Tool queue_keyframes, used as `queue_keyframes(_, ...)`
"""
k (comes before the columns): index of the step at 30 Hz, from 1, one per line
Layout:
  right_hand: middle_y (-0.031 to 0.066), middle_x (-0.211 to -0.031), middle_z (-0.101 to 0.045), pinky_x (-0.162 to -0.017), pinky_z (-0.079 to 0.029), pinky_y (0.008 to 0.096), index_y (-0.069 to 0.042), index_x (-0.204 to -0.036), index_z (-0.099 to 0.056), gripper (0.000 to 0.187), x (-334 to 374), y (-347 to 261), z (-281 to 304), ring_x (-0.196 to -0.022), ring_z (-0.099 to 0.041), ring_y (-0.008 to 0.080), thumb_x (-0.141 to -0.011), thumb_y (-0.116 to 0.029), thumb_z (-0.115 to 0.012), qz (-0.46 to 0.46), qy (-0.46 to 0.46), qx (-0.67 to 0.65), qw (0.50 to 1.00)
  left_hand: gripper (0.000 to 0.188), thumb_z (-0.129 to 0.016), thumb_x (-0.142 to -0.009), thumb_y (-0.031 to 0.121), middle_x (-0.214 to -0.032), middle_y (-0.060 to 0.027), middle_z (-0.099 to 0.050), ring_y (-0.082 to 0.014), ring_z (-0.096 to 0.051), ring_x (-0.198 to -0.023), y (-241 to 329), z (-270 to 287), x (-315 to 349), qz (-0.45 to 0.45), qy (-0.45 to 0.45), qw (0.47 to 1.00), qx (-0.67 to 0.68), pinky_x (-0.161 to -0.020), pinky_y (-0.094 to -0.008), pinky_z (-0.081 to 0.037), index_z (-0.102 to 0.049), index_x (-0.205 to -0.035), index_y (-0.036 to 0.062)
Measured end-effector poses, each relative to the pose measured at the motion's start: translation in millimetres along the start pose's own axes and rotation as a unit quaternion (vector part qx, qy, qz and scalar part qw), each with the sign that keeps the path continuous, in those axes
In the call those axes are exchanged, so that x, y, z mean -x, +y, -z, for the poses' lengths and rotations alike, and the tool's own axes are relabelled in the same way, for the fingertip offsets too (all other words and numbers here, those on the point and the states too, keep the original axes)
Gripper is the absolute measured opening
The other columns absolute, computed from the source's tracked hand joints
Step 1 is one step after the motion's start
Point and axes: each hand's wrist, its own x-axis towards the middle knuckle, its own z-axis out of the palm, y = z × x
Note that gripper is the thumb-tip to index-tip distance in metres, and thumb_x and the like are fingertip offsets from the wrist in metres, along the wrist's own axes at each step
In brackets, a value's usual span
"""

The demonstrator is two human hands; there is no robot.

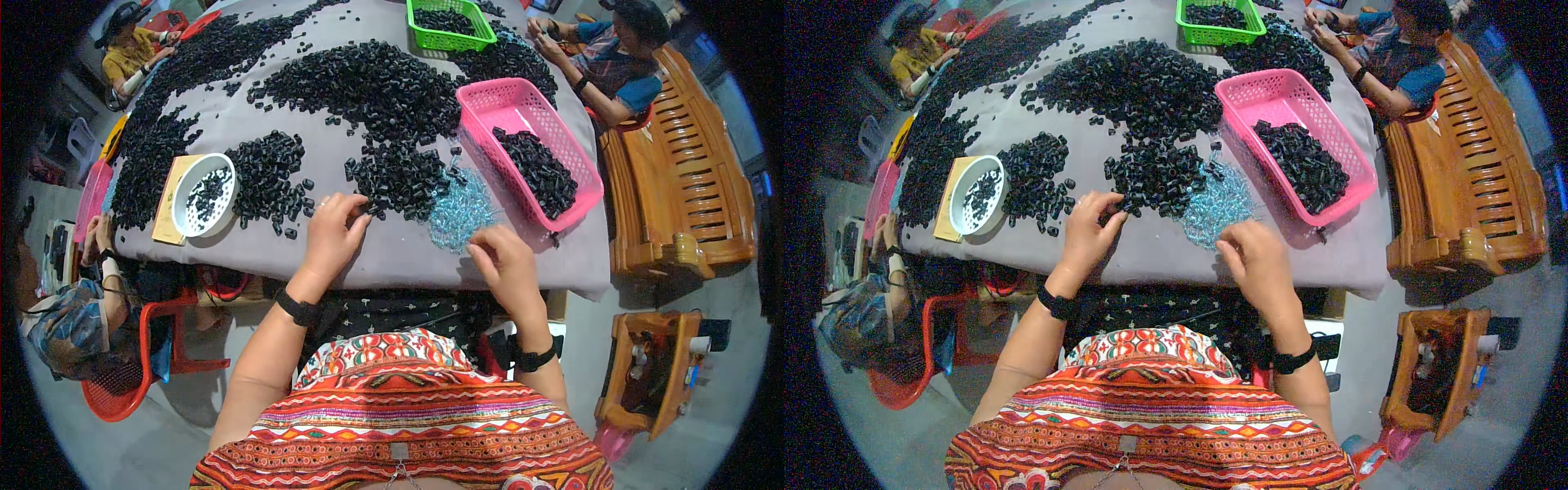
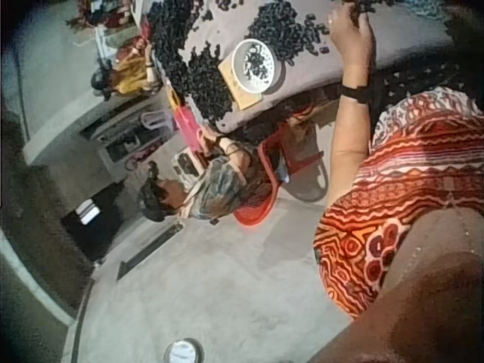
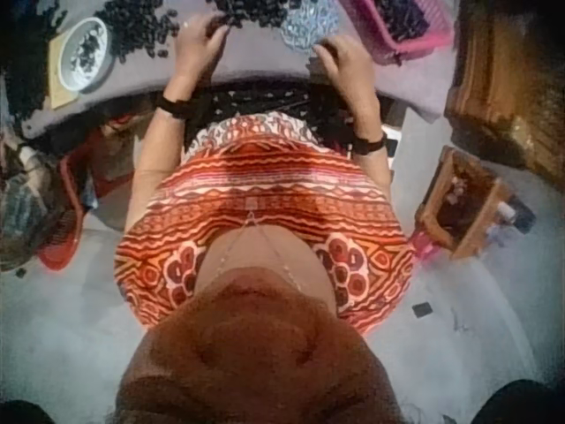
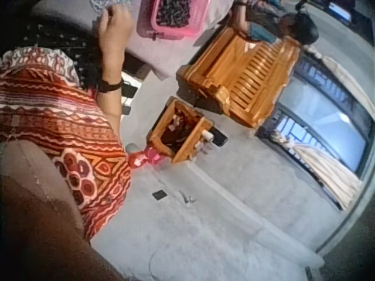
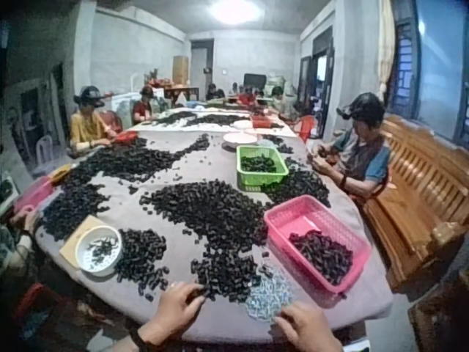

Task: Sorting and inspecting small black plastic components on a table.

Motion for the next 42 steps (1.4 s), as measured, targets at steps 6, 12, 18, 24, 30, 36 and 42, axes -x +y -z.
queue_keyframes(6,0.0147,-0.088,-0.060,-0.070,-0.050,0.0434,-0.005,-0.099,-0.062,0.018,2.0,2.5,-29.5,-0.084,-0.062,0.0364,-0.084,-0.010,-0.069,0.046,-0.028,0.012,0.998,0.020,-0.075,-0.078,0.014,-0.080,-0.0080,-0.060,-0.0274,-0.058,-0.078,9.5,3.6,-1.9,0.037,-0.021,0.999,0.004,-0.069,-0.0390,-0.047,-0.065,-0.093,0.0057)
queue_keyframes(12,0.0143,-0.093,-0.058,-0.069,-0.050,0.0456,-0.007,-0.102,-0.062,0.022,-4.8,15.0,-55.2,-0.082,-0.063,0.0375,-0.082,-0.003,-0.068,0.030,-0.021,0.079,0.996,0.022,-0.077,-0.079,0.019,-0.082,-0.0104,-0.061,-0.0275,-0.059,-0.078,8.7,3.3,-1.1,0.027,-0.032,0.999,0.000,-0.069,-0.0385,-0.048,-0.065,-0.090,0.0044)
queue_keyframes(18,0.0150,-0.090,-0.057,-0.068,-0.050,0.0472,-0.007,-0.097,-0.061,0.017,-14.0,7.8,-58.8,-0.080,-0.061,0.0390,-0.082,-0.001,-0.066,0.040,-0.011,0.121,0.992,0.018,-0.075,-0.081,0.017,-0.082,-0.0096,-0.061,-0.0273,-0.059,-0.078,4.2,2.9,1.5,0.013,-0.012,1.000,-0.002,-0.069,-0.0386,-0.048,-0.064,-0.089,0.0049)
queue_keyframes(24,0.0160,-0.089,-0.055,-0.067,-0.050,0.0496,-0.007,-0.094,-0.060,0.011,-16.5,8.7,-57.4,-0.078,-0.061,0.0399,-0.084,-0.006,-0.063,0.039,-0.010,0.139,0.989,0.017,-0.071,-0.084,0.017,-0.084,-0.0096,-0.062,-0.0285,-0.061,-0.079,9.6,5.0,0.4,0.066,0.004,0.995,0.070,-0.069,-0.0393,-0.049,-0.064,-0.093,0.0047)
queue_keyframes(30,0.0155,-0.098,-0.057,-0.070,-0.051,0.0468,-0.005,-0.096,-0.060,0.015,-16.6,6.0,-53.7,-0.082,-0.062,0.0391,-0.083,-0.008,-0.065,0.035,0.014,0.066,0.997,0.017,-0.071,-0.085,0.013,-0.088,-0.0117,-0.064,-0.0251,-0.062,-0.073,5.1,3.7,1.6,0.020,0.005,0.999,0.049,-0.067,-0.0321,-0.050,-0.065,-0.097,0.0022)
queue_keyframes(36,0.0163,-0.093,-0.060,-0.071,-0.051,0.0428,-0.003,-0.096,-0.060,0.013,-15.9,12.6,-53.8,-0.082,-0.062,0.0367,-0.083,-0.005,-0.064,0.008,0.028,0.016,0.999,0.014,-0.070,-0.086,0.010,-0.088,-0.0077,-0.063,-0.0170,-0.060,-0.074,5.8,8.4,-2.2,0.130,0.019,0.979,0.155,-0.069,-0.0284,-0.050,-0.064,-0.095,0.0014)
queue_keyframes(42,0.0158,-0.090,-0.060,-0.070,-0.051,0.0376,-0.002,-0.097,-0.061,0.015,-14.2,14.0,-48.9,-0.078,-0.062,0.0321,-0.083,-0.003,-0.064,0.018,0.060,-0.035,0.997,0.014,-0.070,-0.085,0.010,-0.090,-0.0062,-0.060,-0.0144,-0.060,-0.078,-8.9,15.6,-7.7,0.183,0.069,0.959,0.205,-0.071,-0.0286,-0.050,-0.064,-0.094,0.0003)
